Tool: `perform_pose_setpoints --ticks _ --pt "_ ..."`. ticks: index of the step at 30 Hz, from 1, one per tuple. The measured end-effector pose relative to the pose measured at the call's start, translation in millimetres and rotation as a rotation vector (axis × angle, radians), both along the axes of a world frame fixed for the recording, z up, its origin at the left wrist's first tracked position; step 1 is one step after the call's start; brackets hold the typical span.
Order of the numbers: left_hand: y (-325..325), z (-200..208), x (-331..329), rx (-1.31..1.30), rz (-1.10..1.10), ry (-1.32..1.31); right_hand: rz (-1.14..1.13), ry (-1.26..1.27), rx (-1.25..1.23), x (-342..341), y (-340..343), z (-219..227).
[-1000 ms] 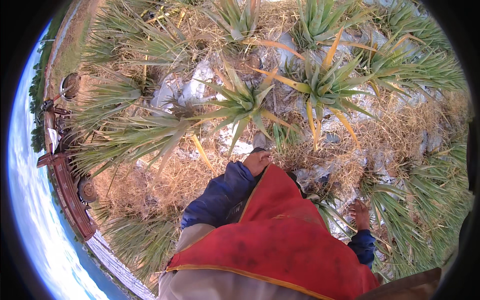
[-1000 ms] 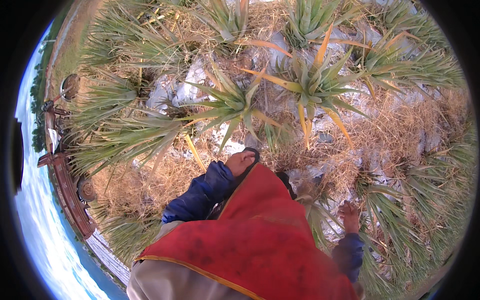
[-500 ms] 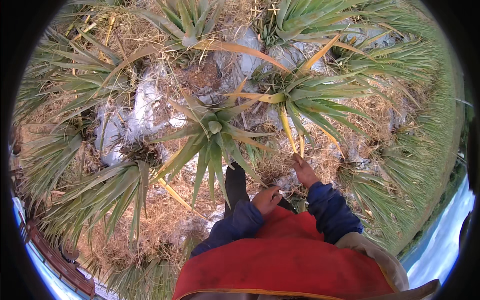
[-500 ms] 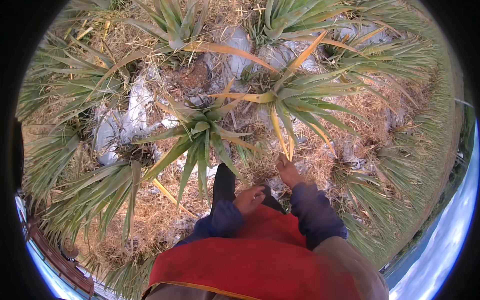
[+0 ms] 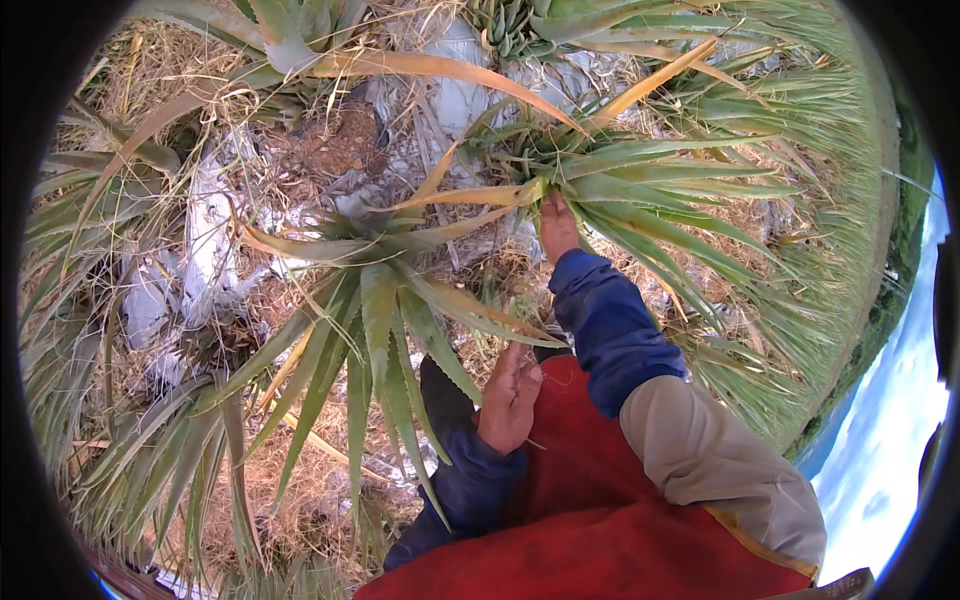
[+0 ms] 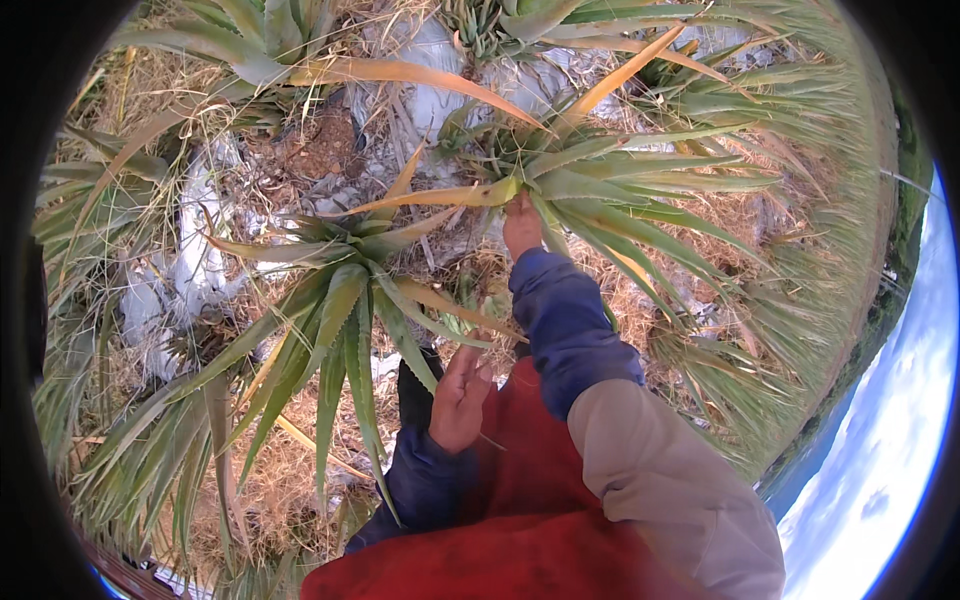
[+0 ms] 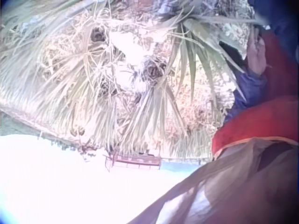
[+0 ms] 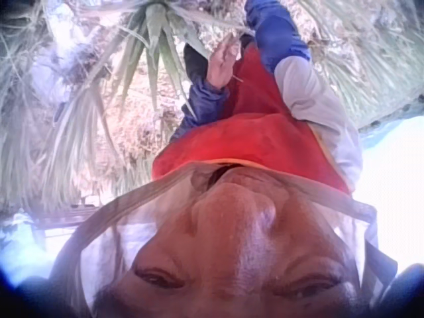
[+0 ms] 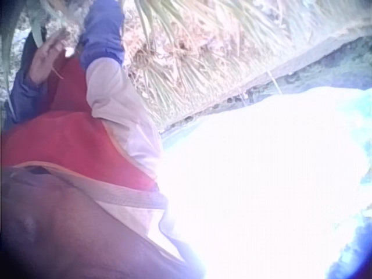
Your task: The person walks through an agave field and repeatedly bends to pull mature leaves from the base of agave plants. The leaves are gathered by hand and held in bundles as the person moves between plants.
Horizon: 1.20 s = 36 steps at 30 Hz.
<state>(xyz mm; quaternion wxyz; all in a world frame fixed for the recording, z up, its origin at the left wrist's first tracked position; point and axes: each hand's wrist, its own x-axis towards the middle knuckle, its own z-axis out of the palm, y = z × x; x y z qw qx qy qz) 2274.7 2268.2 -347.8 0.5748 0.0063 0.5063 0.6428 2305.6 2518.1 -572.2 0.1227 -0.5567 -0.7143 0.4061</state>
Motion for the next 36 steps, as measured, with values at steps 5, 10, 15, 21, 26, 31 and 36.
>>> perform_pose_setpoints --ticks 5,10,15,21,26,31,36 --pt "97.9 -78.7 -16.4 -0.180 0.368 0.030 0.180 0.047 -0.026 2.5 30.3 -9.8" --pt "158.9 -164.7 -39.1 -0.334 0.815 -0.104 0.171 0.061 -0.269 8.5 40.2 -25.2" --pt "158.5 -205.2 -69.0 -0.018 0.845 -0.112 -0.101 0.094 -0.569 -20.4 32.3 -4.4" --pt "168.5 -207.6 -69.6 0.039 0.543 -0.108 0.414 -0.235 0.057 -19.2 51.9 -31.0" --pt "178.1 -191.3 -81.0 -0.139 0.344 0.061 0.297 0.003 -0.153 -47.6 52.0 -16.1" --pt "199.3 -181.2 -80.9 -0.197 -0.101 0.553 0.055 0.160 -0.243 -23.4 58.3 -54.6" --pt "213.5 -165.5 -100.8 -0.264 -0.255 0.882 0.126 -0.195 -0.055 -36.5 54.1 -59.7"
